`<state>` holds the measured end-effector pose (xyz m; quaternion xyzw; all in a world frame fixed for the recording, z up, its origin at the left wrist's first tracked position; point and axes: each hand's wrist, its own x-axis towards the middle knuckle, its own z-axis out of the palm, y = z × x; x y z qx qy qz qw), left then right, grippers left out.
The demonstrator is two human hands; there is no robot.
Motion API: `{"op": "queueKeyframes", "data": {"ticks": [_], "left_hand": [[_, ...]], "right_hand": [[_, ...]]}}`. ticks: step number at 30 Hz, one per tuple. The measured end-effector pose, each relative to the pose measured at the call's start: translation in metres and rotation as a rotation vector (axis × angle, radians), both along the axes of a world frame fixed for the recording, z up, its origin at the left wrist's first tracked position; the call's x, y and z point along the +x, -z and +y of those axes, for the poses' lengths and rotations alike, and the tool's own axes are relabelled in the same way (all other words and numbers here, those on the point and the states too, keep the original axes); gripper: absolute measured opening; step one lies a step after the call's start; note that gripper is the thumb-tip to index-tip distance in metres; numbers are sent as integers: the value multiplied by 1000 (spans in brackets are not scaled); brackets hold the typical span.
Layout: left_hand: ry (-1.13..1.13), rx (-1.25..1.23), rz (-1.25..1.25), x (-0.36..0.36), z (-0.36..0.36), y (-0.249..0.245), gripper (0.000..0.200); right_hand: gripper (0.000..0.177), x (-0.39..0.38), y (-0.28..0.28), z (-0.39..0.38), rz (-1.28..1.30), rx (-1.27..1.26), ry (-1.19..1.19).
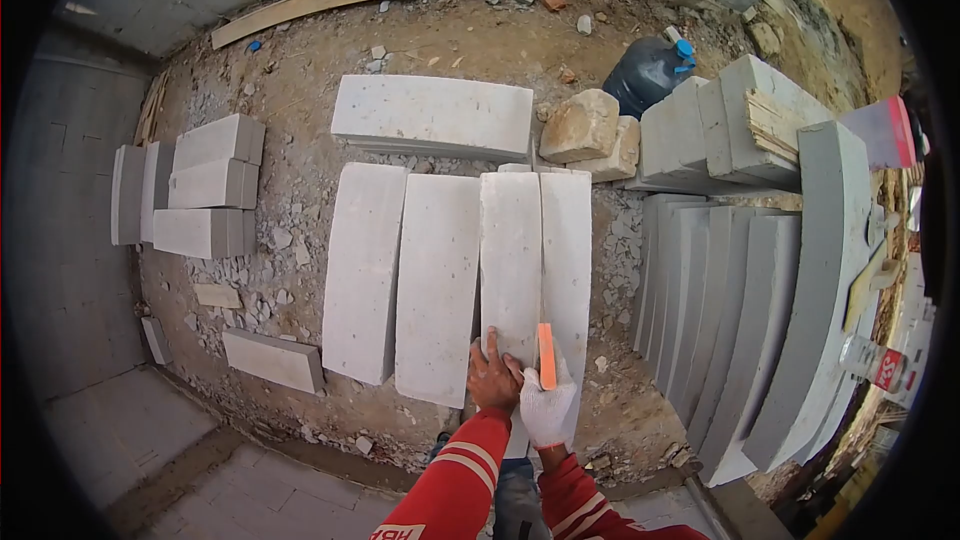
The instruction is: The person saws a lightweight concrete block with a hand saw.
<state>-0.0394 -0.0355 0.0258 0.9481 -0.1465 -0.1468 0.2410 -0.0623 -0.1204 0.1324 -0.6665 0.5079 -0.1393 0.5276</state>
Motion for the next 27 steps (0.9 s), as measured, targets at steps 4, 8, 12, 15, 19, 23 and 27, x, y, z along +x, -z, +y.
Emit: {"op": "queueKeyframes", "data": {"ticks": [4, 8, 12, 15, 19, 23, 27], "left_hand": [[5, -49, -27, 1, 1, 2, 62], [11, -36, -26, 4, -4, -5, 61], [23, 15, -74, 5, -6, -7, 60], [22, 35, -65, 7, -6, -5, 61], [-4, 32, -57, 10, -10, -8, 61], [-24, 35, 23, 17, -12, -17, 60], [44, -8, -106, 19, -5, -7, 60]], "right_hand": [[51, 1, -2, 0, -108, -26, 29], [51, -27, 5, -16, -55, 138, -91], [46, -71, 26, -33, -245, -227, -135], [48, -95, 86, -50, 78, -118, 115], [52, -90, 149, -58, 18, 63, 82], [54, -89, 179, -68, -106, 561, 161], [64, -89, 181, -58, -130, 575, 3]]}}
